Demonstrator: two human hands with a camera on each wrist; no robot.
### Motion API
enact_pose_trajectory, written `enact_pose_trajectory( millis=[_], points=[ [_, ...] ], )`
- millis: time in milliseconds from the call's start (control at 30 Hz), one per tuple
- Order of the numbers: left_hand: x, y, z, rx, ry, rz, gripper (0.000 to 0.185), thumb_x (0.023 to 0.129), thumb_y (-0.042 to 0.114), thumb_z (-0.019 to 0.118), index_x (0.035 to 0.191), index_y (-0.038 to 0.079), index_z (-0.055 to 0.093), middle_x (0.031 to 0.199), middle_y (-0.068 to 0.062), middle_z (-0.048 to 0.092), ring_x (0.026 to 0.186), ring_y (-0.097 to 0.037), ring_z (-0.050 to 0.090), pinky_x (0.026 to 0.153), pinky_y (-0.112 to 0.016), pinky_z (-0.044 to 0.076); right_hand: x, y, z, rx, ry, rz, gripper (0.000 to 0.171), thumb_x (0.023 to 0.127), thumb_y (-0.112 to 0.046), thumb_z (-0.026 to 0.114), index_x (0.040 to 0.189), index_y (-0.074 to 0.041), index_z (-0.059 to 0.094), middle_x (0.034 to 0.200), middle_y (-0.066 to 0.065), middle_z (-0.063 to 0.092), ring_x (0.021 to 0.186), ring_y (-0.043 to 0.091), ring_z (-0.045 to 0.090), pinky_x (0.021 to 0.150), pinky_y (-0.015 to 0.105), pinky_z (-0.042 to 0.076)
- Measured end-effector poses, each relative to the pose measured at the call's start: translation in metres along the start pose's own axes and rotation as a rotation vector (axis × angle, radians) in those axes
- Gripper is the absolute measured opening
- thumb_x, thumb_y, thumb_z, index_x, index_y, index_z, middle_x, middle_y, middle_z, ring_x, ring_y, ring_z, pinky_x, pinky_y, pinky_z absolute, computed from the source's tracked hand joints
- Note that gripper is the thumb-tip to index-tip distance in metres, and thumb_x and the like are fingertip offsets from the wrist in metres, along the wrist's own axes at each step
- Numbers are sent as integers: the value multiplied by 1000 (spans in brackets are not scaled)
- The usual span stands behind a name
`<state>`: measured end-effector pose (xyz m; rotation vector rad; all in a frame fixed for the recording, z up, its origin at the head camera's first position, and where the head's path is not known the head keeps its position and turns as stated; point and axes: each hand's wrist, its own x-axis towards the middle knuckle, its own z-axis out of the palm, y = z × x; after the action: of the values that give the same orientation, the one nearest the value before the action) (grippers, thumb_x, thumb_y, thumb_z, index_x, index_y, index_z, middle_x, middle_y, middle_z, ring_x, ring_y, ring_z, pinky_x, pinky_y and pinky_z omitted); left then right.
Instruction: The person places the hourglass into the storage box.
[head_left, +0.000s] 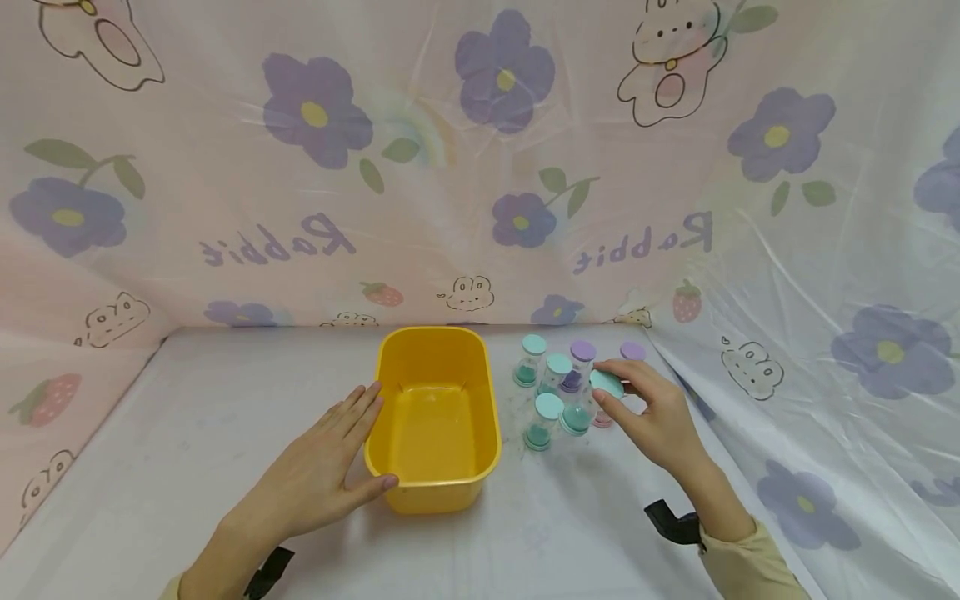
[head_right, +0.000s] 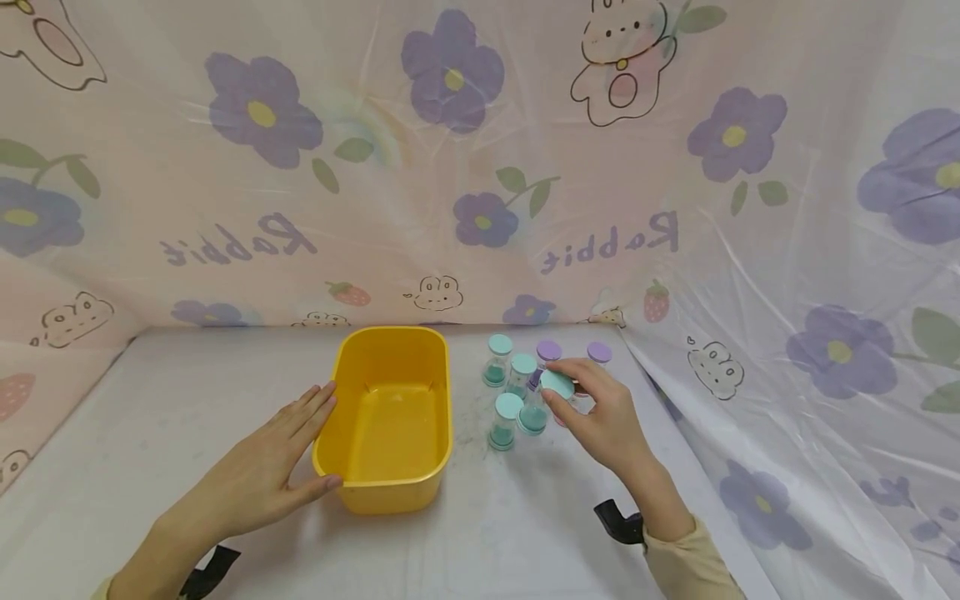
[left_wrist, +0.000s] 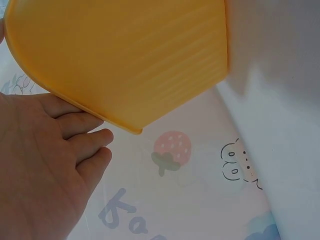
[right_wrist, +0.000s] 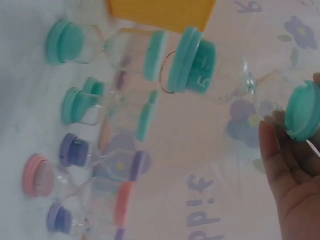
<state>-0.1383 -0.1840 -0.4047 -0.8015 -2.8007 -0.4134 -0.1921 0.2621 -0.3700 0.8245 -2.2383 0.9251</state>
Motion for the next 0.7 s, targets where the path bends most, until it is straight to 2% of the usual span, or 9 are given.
enact_pose_trajectory(
  millis=[233, 367, 567, 700],
  points=[
    [-1, -1, 1, -2, 4, -3, 98, 98, 69, 55, 164, 2, 27, 172, -11, 21, 158, -31, 22, 125, -53, 28, 25, -18, 2, 64, 23, -38, 46, 78, 14, 81, 121, 0, 73, 116, 11, 73, 99, 4, 65, 85, 10, 53],
    [-1, -1, 1, -3, 6, -4, 98, 98, 69, 55, 164, 3, 27, 172, -11, 20, 158, -31, 22, 125, -53, 29, 40, -25, 7, 82, 32, -90, 47, 78, 13, 81, 122, 0, 73, 117, 12, 73, 102, 6, 66, 87, 11, 53],
    [-1, 0, 2, -6, 11, -3, 98, 98, 70, 55, 163, 2, 28, 172, -11, 21, 158, -31, 22, 124, -55, 29, 62, -34, 15, 138, 34, -176, 47, 78, 13, 79, 123, 3, 72, 115, 15, 72, 97, 10, 65, 87, 13, 55],
    [-1, 1, 1, -6, 13, -6, 98, 97, 70, 55, 162, 1, 30, 172, -12, 22, 158, -31, 22, 124, -55, 29, 76, -39, 23, 164, 19, -207, 39, 86, 0, 81, 123, 3, 72, 116, 15, 72, 96, 14, 66, 87, 17, 58]
  ],
)
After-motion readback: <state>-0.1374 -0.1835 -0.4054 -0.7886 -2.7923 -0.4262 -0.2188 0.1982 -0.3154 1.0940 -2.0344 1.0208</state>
